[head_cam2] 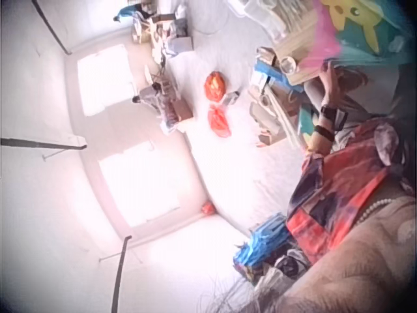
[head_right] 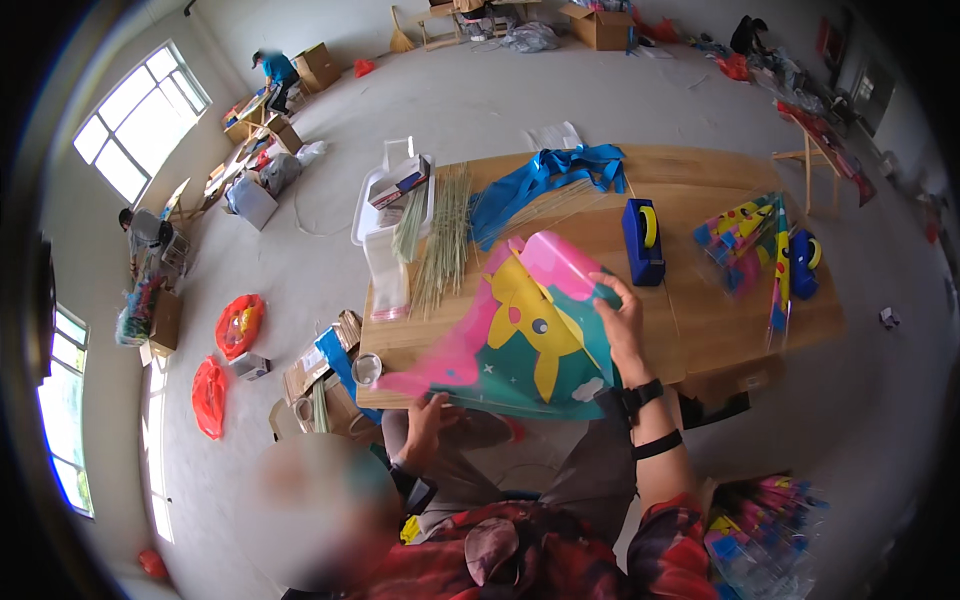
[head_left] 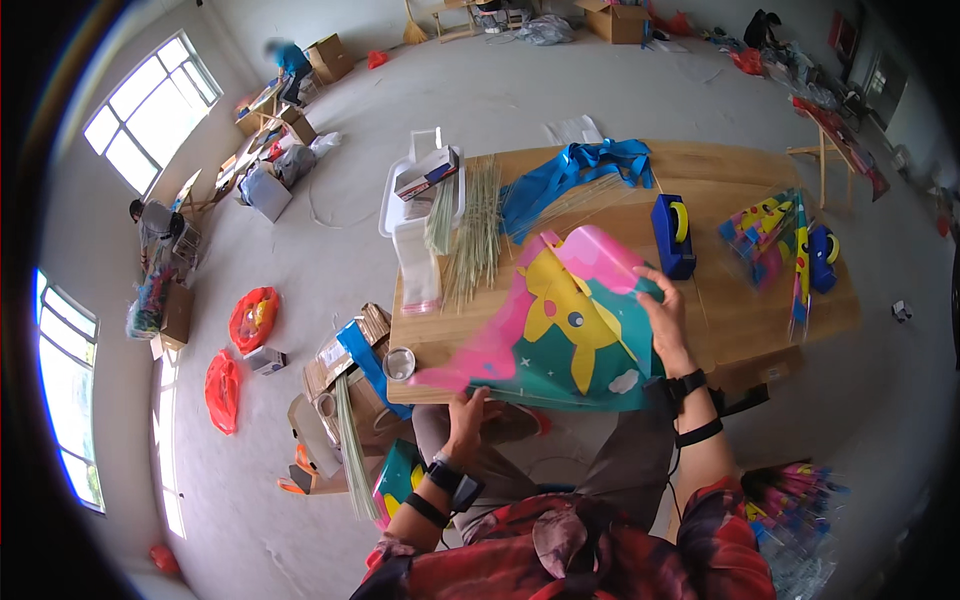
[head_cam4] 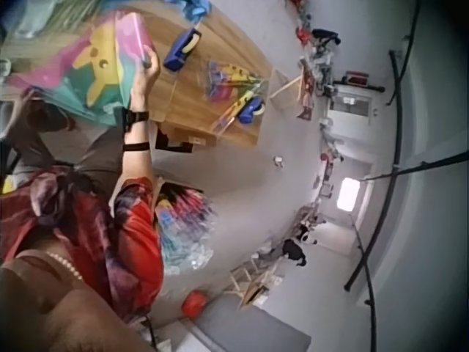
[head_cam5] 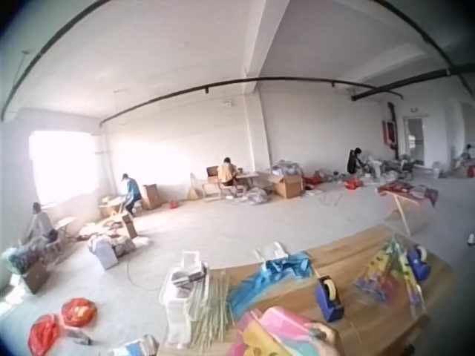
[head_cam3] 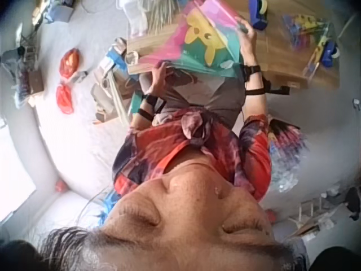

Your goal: The recorder is assembling a colorful kite with a Pikachu design by attaching bamboo sticks and securing them with tape.

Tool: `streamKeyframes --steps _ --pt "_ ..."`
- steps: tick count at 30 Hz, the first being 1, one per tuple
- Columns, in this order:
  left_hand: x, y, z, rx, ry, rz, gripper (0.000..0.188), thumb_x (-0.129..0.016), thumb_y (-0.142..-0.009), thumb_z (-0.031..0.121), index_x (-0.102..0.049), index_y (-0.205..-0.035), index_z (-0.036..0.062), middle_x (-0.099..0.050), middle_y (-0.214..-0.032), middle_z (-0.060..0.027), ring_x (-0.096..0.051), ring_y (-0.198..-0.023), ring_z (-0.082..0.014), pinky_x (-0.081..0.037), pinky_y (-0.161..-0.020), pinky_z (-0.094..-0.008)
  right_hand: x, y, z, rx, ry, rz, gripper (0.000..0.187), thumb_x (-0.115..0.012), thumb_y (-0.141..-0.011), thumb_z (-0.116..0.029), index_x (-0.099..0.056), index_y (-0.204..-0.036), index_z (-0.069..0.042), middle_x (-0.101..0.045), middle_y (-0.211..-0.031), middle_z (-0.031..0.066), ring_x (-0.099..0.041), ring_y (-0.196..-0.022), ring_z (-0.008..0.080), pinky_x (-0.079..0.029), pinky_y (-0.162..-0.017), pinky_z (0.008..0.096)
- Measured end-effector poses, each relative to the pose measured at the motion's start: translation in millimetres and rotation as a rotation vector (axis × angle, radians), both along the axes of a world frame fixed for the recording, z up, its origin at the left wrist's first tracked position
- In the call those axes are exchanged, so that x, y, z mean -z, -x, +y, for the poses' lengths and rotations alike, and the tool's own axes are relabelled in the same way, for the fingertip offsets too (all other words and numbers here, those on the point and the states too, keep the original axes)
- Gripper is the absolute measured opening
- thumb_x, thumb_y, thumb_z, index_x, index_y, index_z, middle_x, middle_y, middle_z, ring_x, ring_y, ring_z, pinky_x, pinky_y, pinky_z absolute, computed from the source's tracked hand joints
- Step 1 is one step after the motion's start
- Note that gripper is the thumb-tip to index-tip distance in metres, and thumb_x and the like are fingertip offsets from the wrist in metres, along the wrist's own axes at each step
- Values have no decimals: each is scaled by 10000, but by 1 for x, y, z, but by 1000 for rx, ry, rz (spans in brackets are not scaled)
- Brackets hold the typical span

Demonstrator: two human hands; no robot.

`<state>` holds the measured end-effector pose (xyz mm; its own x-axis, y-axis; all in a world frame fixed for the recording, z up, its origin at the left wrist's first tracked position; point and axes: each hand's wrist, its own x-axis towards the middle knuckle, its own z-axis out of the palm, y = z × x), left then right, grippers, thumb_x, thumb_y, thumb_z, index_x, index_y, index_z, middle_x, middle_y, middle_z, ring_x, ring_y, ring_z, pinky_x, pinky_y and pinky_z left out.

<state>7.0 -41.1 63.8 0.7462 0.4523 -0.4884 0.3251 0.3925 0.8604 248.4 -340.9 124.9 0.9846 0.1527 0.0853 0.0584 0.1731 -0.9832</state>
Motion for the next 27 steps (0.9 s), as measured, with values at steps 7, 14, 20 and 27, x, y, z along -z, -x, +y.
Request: streamKeyframes --steps 7,14,20,27 --pt "-78 -122 103 134 -888 -272 254 -644 -907 170 -623 -893 -83 -649 -652 -140 -686 -614 -194 -532 -520 -348 19 6 -60 441 198 -291 422 -586 -925 37 -626 -1341 -19 -652 -1320 92 -605 -1111 151 -465 -982 290" --pt "-192 -206 73 56 -1288 -488 168 -612 -886 127 -590 -914 -37 -595 -735 -212 -589 -628 -351 -460 -603 -434 102 80 -64 486 339 -85 281 -542 -1079 -149 -605 -1330 -38 -622 -1187 83 -611 -1045 161 -498 -872 280" --pt "-257 -178 -24 257 -1383 -592 116 -605 -895 70 -560 -889 -36 -587 -763 -213 -570 -639 -357 -446 -600 -424 98 126 -42 423 335 -86 250 -532 -1089 -145 -630 -1310 -80 -637 -1119 26 -524 -837 90 -481 -781 243" --pt "-319 -151 -48 291 -1289 -551 90 -601 -889 52 -601 -930 -28 -520 -653 -144 -502 -538 -182 -409 -516 -346 70 134 -57 327 419 -143 245 -540 -1063 -67 -630 -1291 -51 -630 -1137 45 -610 -952 127 -496 -790 243"
